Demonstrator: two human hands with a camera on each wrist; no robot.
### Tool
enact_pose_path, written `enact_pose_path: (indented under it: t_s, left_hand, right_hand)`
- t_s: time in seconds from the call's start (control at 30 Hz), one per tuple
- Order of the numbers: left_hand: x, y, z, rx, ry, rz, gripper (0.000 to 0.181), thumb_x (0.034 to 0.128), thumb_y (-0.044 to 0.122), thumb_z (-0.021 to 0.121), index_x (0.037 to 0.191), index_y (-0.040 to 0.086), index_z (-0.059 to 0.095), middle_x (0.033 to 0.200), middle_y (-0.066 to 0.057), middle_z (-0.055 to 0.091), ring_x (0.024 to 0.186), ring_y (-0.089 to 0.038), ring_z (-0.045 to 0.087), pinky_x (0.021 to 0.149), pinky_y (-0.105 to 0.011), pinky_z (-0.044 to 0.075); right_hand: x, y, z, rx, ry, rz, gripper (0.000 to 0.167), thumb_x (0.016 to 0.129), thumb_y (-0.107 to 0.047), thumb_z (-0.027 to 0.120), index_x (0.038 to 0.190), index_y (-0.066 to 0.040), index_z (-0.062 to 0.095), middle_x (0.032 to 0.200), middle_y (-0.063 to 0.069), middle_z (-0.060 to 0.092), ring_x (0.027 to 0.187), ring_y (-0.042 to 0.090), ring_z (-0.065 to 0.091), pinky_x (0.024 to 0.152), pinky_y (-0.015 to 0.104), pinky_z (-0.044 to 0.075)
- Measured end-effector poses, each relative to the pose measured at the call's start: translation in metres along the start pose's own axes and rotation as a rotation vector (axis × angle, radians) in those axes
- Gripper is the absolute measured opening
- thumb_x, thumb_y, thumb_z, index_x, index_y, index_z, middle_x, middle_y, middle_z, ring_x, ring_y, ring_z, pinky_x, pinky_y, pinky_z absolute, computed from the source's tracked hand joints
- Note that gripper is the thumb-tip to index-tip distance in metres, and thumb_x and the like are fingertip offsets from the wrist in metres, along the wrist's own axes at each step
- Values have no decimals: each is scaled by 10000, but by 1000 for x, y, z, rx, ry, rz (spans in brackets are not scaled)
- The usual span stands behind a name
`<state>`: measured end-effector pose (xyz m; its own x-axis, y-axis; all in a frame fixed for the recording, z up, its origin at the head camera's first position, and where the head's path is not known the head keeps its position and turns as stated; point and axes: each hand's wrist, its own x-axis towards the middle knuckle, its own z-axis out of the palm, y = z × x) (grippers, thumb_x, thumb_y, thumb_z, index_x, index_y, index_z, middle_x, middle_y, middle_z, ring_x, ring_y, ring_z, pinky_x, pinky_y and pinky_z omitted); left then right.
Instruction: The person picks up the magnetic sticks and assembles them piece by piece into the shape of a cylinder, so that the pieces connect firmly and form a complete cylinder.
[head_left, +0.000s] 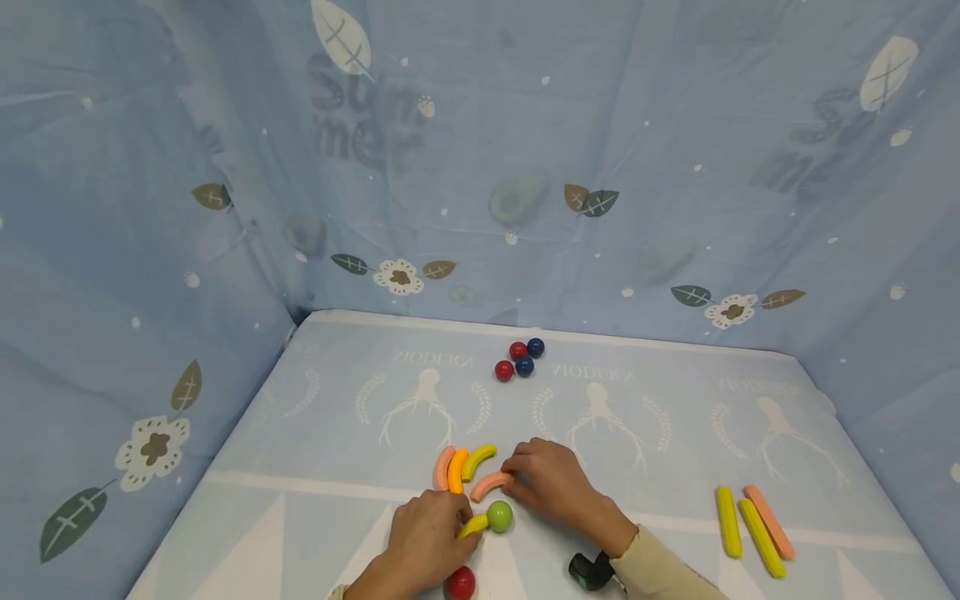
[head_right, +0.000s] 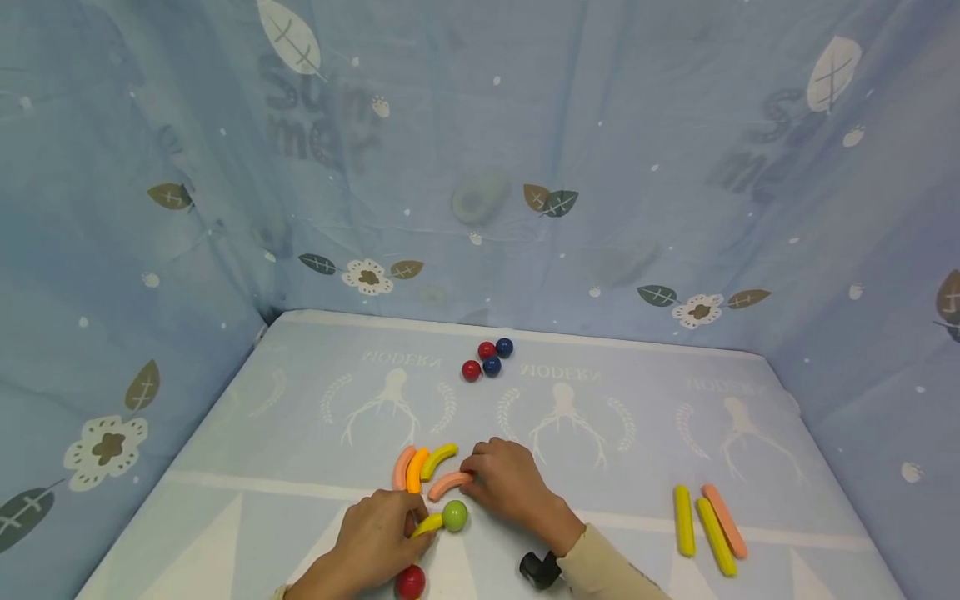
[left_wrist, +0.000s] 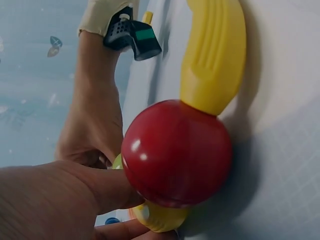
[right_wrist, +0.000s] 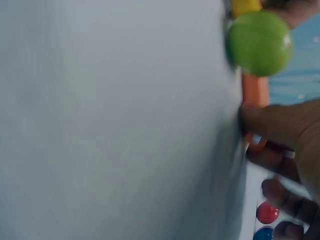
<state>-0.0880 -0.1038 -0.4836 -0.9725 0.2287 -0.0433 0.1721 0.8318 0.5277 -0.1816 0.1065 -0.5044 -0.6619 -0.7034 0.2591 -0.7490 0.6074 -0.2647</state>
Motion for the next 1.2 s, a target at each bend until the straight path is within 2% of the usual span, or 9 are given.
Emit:
enact_pose_path:
  t_s: [0.23,0.43,0.67,0.83,1.07,1.2]
  left_hand:
    - [0,0,1,-3,-23,-40,188,746,329,829,774,202,693,585,159,493,511,-51,452,481,-290,373]
    - [-1,0,2,-12,5,-44,168,742,303,820,735,205,683,544,159,471,481,-58,438,457,-283,367]
    - [-1,-1,4,-12,36,-34,169,745,295,808,722,203,669,520,159,451,459,-61,424,439,-278,356]
    - [-2,-1,6,-5,53,-29,185,747,309,808,716,209,656,516,162,445,456,-51,418,438,-276,350]
    - [-6,1,7,-17,-1,-58,260,786,350,780,662,222,591,525,139,456,468,-60,425,449,-281,348]
    - [-9,3,8,-1,-5,-51,282,798,358,765,657,220,562,526,128,443,464,-66,410,444,-276,338]
  right_hand:
    - [-20,6,-6,24,78,188,151,778,-290,835,871,-204,754,781,-149,589,672,3,518,611,250,481]
    - [-41,12,-17,18,148,276,161,725,-238,857,829,-235,733,774,-186,575,667,5,547,592,261,472]
    - [-62,6,-23,82,189,263,192,697,-178,864,791,-249,712,749,-213,545,616,-3,500,547,236,431]
    - [-68,-3,-19,150,212,249,223,673,-157,870,797,-247,708,753,-226,543,604,-13,464,528,209,392]
    - [-67,-7,-12,166,203,238,217,677,-172,868,797,-258,709,752,-230,541,584,-6,453,521,188,380]
    - [-64,-6,-13,169,179,209,198,692,-179,857,814,-249,718,773,-220,557,617,-2,488,543,205,413]
